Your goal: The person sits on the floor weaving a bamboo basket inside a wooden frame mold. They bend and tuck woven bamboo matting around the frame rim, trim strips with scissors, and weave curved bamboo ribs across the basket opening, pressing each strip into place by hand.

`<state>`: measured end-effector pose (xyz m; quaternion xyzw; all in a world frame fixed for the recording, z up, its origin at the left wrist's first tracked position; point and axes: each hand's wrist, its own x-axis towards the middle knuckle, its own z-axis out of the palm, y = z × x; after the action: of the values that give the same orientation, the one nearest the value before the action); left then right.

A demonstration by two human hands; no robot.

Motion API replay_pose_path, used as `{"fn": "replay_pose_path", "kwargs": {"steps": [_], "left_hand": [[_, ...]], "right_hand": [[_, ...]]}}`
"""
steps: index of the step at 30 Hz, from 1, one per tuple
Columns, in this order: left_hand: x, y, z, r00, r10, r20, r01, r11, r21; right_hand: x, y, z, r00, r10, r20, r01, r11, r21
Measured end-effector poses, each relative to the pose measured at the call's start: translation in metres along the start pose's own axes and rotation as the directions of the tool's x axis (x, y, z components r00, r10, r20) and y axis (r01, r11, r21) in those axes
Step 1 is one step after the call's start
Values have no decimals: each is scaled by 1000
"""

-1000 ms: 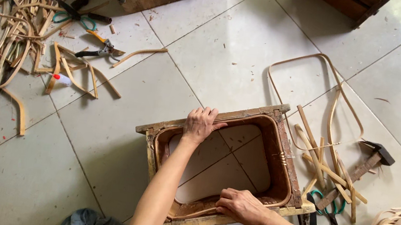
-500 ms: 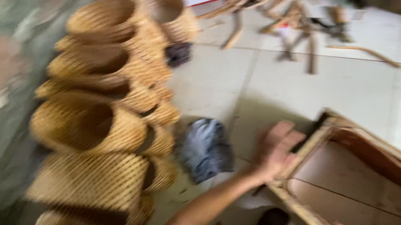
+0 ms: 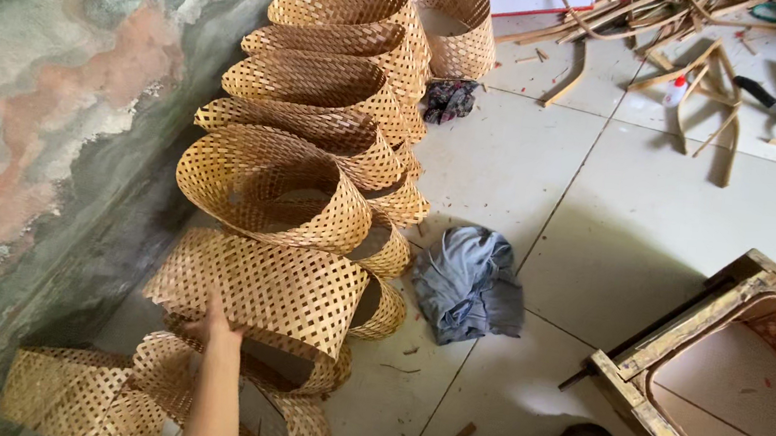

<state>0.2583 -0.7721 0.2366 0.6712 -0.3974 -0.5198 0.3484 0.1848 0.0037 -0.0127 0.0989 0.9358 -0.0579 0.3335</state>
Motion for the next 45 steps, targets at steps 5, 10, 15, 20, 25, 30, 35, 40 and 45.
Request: {"fn": "replay_pose_path", "kwargs": {"steps": [5, 10, 15, 20, 25, 30, 35, 40, 45], "left_hand": [[7, -3, 2, 799, 503, 329, -320, 819, -476], [-54, 93, 10, 550, 835, 22, -733, 496, -466], [-212, 134, 2, 130, 937, 324, -888, 255, -381], [-375, 70, 36, -406, 723, 560, -891, -176, -418], [-501, -55, 80, -347, -40, 937, -937, 51, -345], [-569, -173, 95, -985, -10, 170, -165, 310, -936], [-567, -239, 88, -963, -259, 74, -148, 281, -948], [-554, -248, 86, -976, -210, 56, -115, 282, -952], [-575, -252, 95, -991, -118, 69, -104, 321, -941]], "right_hand": [[-16, 6, -6, 1000, 0, 8, 0, 1000, -7], [-14, 6, -26, 1000, 3, 6, -3, 1000, 20], [-42, 26, -14, 998, -53, -27, 55, 995, 78], [-88, 80, -5, 919, -289, -269, 353, 908, 227], [-151, 160, -30, 652, 99, -751, 588, 559, 584], [-255, 214, -85, 148, 628, -764, 445, 648, 618], [-275, 199, -139, 200, 355, -913, 275, 874, 400], [-181, 181, -199, 390, -161, -907, 330, 944, -25], [-101, 171, -219, 830, -114, -547, 315, 904, 289]]}}
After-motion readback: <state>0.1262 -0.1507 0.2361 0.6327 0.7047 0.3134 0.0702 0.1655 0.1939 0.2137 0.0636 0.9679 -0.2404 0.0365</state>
